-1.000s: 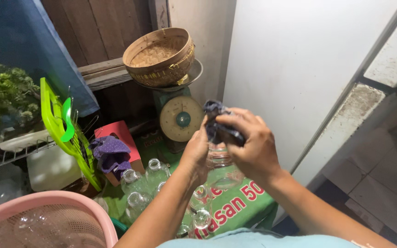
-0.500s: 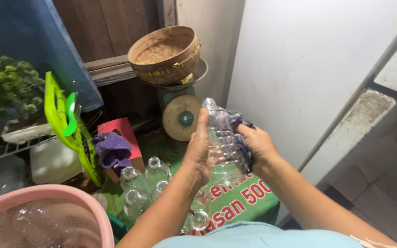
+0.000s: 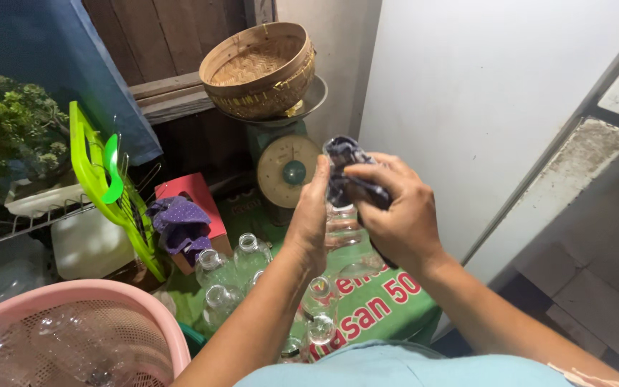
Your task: The person repeatedly picks up clear plastic bottles from a pink colander, wipes them dry with a dark cloth, and places them on a green surface. The person handles the bottles one at a time, rotating them to wipe different sides.
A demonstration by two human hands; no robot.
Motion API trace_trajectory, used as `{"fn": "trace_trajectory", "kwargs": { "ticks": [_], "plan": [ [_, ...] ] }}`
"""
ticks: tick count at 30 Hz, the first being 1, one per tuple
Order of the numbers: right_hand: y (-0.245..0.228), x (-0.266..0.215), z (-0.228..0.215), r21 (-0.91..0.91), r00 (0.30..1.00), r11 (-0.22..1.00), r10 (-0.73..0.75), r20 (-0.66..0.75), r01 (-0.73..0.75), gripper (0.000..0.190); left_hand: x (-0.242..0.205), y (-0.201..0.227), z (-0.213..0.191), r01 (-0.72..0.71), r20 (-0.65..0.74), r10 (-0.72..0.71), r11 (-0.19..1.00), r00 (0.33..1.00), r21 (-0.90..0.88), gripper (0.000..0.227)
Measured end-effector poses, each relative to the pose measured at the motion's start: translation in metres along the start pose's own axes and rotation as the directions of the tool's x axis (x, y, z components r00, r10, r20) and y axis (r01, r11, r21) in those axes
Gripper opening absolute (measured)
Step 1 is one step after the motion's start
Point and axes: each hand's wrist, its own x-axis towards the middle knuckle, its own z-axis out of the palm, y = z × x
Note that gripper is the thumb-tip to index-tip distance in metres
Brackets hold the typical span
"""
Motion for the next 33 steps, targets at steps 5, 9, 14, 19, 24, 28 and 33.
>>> {"fn": "trace_trajectory", "kwargs": {
  "ticks": [5,9,14,19,24,28,33],
  "plan": [
    [0.035,0.034,0.010,0.352,0.956,0.889,0.280,0.082,-0.291,0.027,-0.008,0.003,0.007,0.005,0.079,0.001,0.997,0.997,-0.079,0.087],
    [0.062,0.048,0.015,0.650,0.683,0.323,0.589,0.431,-0.688,0.027,-0.007,0.000,0.009,0.062,0.094,-0.049,0.986,0.994,-0.152,0.084],
    [0.064,0.028,0.026,0.542,0.362,-0.118,0.625,0.692,-0.832,0.029,0.007,0.002,0.007,0.024,-0.127,-0.048,0.982,0.991,-0.185,0.061],
    [0.031,-0.016,0.019,0.585,0.549,0.219,0.686,0.477,-0.781,0.028,0.025,-0.001,-0.018,-0.002,-0.112,-0.038,0.942,0.993,-0.335,0.047],
    [0.014,-0.015,0.008,0.287,0.979,0.940,0.150,0.141,-0.186,0.030,0.029,-0.009,-0.026,-0.096,-0.037,0.089,0.967,0.995,-0.236,0.047],
    [0.026,0.010,0.017,0.238,0.988,0.962,0.109,0.113,-0.134,0.032,0.022,-0.007,-0.019,0.066,-0.152,-0.075,0.996,0.986,-0.063,0.052],
    [0.046,0.032,0.036,0.589,0.788,0.546,0.539,0.298,-0.596,0.023,0.012,-0.002,-0.020,0.142,-0.039,-0.146,0.985,0.989,-0.099,0.068]
  ]
}}
